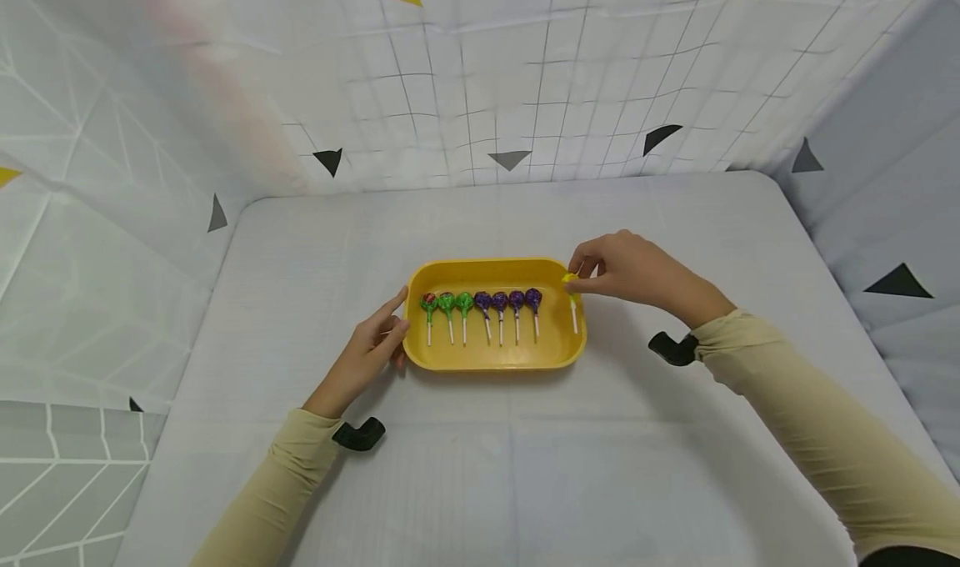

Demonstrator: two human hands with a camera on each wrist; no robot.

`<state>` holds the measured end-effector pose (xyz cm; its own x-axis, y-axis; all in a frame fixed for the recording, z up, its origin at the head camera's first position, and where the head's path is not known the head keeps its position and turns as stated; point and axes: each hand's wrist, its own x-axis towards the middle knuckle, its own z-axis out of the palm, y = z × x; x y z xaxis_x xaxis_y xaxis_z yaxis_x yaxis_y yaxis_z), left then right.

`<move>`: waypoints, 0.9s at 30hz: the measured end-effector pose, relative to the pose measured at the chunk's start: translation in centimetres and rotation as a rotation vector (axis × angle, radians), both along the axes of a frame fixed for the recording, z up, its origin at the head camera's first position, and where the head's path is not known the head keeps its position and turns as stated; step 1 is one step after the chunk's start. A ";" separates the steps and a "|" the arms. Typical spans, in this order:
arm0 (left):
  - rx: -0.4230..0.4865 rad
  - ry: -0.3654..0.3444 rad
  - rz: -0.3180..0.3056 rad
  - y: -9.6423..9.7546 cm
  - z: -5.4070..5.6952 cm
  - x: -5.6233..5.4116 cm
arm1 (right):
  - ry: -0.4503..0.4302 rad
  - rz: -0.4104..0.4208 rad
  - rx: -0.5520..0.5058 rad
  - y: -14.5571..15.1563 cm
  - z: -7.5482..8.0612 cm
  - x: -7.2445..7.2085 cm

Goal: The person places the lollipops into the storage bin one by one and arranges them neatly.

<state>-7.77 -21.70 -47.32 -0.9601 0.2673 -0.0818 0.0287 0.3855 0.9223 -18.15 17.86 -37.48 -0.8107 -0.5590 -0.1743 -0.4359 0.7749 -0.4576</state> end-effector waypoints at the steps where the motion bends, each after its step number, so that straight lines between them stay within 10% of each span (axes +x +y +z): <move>1: 0.001 -0.001 0.000 0.0 0.0 0.0 | -0.001 0.002 0.002 -0.2 0.0 0.0; 27: -0.002 -0.010 0.006 0.0 0.1 0.0 | 0.040 -0.096 0.274 -6.1 -2.4 0.2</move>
<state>-7.80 -21.72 -47.21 -0.9609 0.2613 -0.0917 0.0175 0.3878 0.9216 -17.98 11.71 -39.87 -0.8666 -0.4160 -0.2755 -0.3682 0.9058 -0.2096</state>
